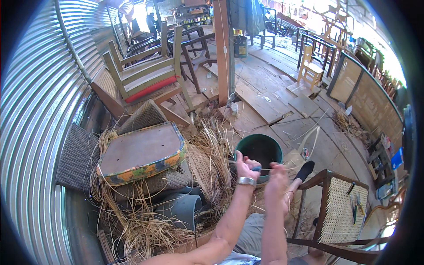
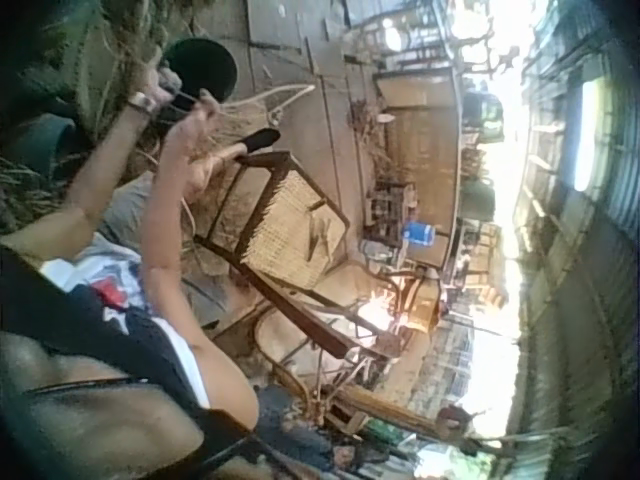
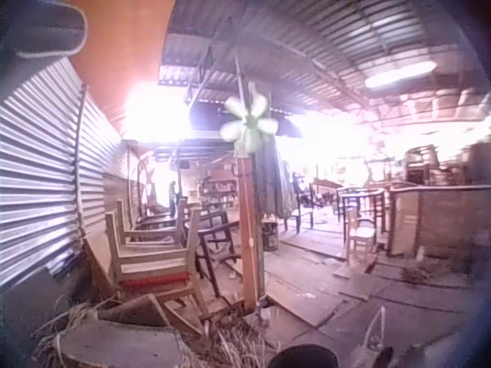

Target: The recorder is weaving or repairing the rattan seat of a wooden chair using traditional methods.

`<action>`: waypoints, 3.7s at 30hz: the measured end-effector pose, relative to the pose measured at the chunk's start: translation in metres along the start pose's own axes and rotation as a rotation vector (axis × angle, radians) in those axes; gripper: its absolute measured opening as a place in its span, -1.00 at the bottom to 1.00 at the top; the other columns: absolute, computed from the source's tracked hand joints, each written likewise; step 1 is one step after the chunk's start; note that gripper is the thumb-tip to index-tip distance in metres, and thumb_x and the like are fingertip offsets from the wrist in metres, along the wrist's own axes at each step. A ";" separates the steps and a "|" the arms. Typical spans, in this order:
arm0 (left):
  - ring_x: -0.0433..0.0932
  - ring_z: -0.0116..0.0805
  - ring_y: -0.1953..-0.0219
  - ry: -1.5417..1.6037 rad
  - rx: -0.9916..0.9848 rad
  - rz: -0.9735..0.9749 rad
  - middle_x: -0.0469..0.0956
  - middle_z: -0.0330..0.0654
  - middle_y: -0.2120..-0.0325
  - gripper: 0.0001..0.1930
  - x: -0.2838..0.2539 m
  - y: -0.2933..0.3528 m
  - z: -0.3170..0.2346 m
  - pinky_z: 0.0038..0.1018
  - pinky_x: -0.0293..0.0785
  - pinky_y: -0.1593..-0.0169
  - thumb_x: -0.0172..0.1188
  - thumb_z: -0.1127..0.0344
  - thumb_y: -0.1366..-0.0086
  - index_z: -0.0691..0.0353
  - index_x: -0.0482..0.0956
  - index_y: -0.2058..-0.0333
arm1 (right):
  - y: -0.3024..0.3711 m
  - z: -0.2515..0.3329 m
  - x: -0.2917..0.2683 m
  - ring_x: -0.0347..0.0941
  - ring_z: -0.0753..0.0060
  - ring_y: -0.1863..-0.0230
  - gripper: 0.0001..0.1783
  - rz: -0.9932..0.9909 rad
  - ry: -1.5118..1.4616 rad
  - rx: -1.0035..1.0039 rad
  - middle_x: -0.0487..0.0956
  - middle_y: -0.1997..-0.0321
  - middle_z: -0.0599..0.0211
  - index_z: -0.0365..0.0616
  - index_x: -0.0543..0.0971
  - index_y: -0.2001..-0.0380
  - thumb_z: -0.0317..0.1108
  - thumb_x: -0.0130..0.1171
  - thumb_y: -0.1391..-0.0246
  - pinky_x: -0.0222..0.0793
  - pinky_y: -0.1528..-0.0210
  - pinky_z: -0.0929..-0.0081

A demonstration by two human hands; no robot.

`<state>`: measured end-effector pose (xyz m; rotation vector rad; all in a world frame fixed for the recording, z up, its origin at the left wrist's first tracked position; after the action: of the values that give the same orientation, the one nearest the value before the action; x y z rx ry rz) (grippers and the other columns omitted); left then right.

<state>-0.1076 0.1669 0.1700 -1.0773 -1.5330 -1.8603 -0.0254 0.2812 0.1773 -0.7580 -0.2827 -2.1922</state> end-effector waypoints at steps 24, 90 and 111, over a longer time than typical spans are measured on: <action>0.08 -0.56 0.82 -0.625 0.464 -0.075 0.06 -0.44 0.80 -0.52 0.001 -0.017 -0.063 -0.53 0.07 0.75 0.32 -0.14 -0.22 0.11 0.32 0.43 | -0.113 0.322 0.124 0.40 0.65 0.42 -0.79 0.517 1.099 -0.903 0.48 0.40 0.51 -0.12 0.56 0.32 -0.53 0.05 0.07 0.31 0.41 0.68; 0.06 -0.52 0.83 -0.499 0.198 0.005 0.07 -0.45 0.78 -0.51 0.032 -0.078 -0.225 -0.56 0.05 0.73 0.26 -0.27 -0.19 -0.03 0.30 0.48 | 0.029 0.231 -0.092 0.19 0.78 0.58 -0.87 0.048 0.623 0.085 0.31 0.58 0.65 -0.04 0.53 0.34 -0.35 -0.02 -0.21 0.07 0.58 0.72; 0.59 -0.25 0.37 -1.211 -0.064 -0.284 0.59 -0.32 0.44 -0.56 -0.207 -0.002 -0.166 -0.22 0.50 0.33 0.40 -0.25 -0.06 -0.06 0.50 0.42 | 0.052 0.170 -0.129 0.35 0.77 0.41 -0.83 0.026 0.683 0.244 0.54 0.36 0.60 -0.17 0.67 0.15 -0.39 0.17 -0.26 0.30 0.35 0.77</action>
<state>-0.0357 -0.0149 -0.0092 -2.3558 -2.3141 -1.3973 0.1523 0.3979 0.2325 0.1352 -0.1796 -2.1965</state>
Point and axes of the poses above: each hand's wrist, its own y-axis away from the middle knuckle, its own x-axis out of the palm, z = x × y, the point moved 4 cm from there along -y, towards the middle knuckle
